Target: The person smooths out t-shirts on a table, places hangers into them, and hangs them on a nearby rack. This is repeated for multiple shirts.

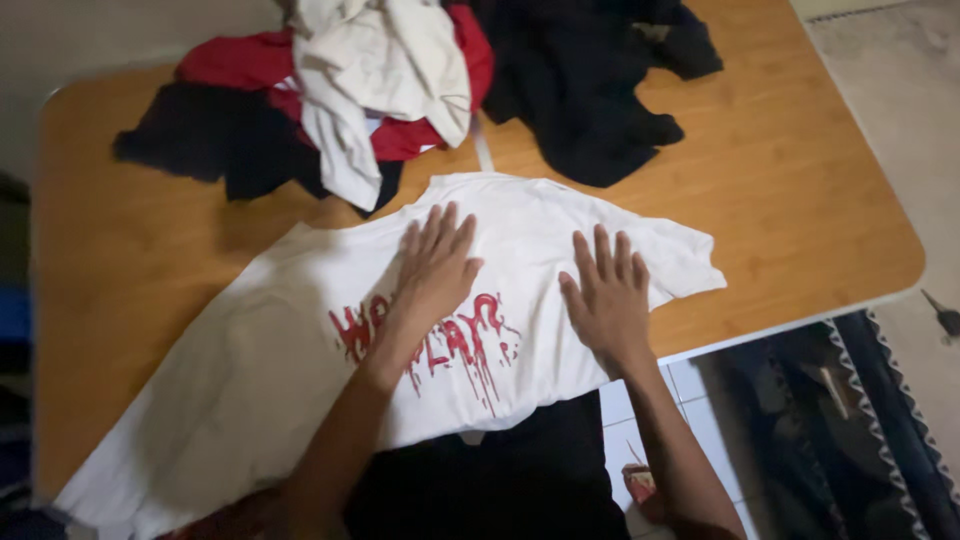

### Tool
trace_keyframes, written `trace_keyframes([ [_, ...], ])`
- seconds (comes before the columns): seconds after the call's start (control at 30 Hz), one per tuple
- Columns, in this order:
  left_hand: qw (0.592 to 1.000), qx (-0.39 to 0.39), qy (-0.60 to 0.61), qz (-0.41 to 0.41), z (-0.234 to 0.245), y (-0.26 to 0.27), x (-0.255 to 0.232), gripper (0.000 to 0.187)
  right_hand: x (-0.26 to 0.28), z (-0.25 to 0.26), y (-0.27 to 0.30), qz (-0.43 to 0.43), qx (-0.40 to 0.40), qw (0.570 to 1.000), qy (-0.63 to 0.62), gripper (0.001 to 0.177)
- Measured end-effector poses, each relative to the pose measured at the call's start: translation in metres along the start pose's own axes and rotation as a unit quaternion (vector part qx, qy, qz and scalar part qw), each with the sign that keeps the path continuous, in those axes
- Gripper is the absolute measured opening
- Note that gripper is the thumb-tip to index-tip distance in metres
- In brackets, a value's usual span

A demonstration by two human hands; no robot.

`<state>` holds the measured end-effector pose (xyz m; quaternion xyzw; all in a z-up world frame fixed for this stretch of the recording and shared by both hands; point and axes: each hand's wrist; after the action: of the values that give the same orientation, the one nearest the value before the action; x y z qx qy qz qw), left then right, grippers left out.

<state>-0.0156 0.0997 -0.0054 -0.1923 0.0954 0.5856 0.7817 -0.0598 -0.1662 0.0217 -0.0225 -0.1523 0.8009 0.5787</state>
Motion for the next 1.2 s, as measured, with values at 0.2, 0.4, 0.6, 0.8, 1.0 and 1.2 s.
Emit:
trace_keyframes([
  [0.2,0.978,-0.052,-0.101,0.175,0.045,0.096,0.029,0.081,0.002,0.003,0.001,-0.004,0.024,1.000,-0.001,0.061],
  [0.4,0.948,-0.128,-0.158,0.243,0.069,0.161,0.064,0.077,-0.007,-0.014,0.002,0.001,0.052,0.999,-0.005,0.065],
  [0.6,0.967,-0.142,-0.130,0.168,0.074,0.147,0.087,0.075,0.007,-0.022,-0.021,-0.008,0.115,0.993,0.026,0.075],
  [0.8,0.966,-0.177,-0.114,0.152,0.064,0.148,0.094,0.069,0.124,-0.024,-0.063,0.248,0.083,0.942,-0.209,0.077],
  [1.0,0.938,-0.222,0.025,0.264,0.065,0.186,0.109,0.040,0.226,-0.070,-0.107,0.439,0.089,0.873,-0.193,0.067],
  [1.2,0.836,-0.265,-0.208,0.433,0.102,0.269,0.104,0.064,0.242,-0.085,-0.114,0.463,0.090,0.864,-0.176,0.059],
])
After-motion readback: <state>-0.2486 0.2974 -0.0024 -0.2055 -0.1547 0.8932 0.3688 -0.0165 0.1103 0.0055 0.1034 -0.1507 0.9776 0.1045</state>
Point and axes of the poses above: each hand's wrist, its own y-axis away from the middle knuckle, its own z-axis out of the back of the hand, x = y × z, and after that the axes turned 4 degrees about z, right-handed
